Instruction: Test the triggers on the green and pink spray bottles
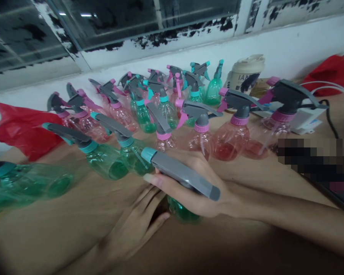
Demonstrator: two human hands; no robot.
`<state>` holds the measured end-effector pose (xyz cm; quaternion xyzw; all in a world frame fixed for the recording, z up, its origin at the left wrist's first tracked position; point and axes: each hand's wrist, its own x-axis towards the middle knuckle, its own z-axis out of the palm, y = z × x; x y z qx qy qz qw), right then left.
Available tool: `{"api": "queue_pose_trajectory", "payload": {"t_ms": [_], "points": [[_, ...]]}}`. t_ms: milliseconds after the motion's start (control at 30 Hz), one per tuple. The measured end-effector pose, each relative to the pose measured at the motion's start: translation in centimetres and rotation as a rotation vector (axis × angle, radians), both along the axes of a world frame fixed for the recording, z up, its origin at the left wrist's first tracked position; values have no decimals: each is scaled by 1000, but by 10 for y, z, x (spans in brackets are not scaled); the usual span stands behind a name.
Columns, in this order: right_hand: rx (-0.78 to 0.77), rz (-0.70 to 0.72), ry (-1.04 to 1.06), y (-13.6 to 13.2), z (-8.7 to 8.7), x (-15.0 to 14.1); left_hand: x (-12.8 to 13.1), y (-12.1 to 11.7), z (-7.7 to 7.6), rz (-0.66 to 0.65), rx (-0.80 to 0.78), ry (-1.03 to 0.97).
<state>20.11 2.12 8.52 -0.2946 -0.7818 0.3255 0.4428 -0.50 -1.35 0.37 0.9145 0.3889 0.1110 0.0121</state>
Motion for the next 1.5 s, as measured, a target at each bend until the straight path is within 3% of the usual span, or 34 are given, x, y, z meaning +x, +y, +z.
{"api": "queue_pose_trajectory", "payload": {"t_ms": [267, 567, 733, 867, 1000, 1133, 1267, 1367, 1500], "points": [[-1, 29, 38, 1, -4, 1, -1, -1, 5, -5, -24, -25], [2, -61, 98, 0, -13, -1, -2, -2, 12, -19, -66, -73], [34, -70, 181, -2, -18, -4, -2, -7, 13, 18, -80, -195], [30, -15, 217, -6, -17, -24, -9, -12, 22, 39, -28, -301], [128, 13, 262, -10, -16, -64, -28, -23, 39, 75, 122, -368], [151, 135, 302, -15, -13, -117, -55, -44, 47, 223, 295, -384], [165, 199, 279, -18, -9, -163, -87, -63, 51, 379, 308, -348], [201, 253, 153, -17, -4, -177, -114, -69, 56, 435, 227, -311], [272, 201, 16, -9, 12, -167, -146, -58, 58, 464, 172, -288]]}}
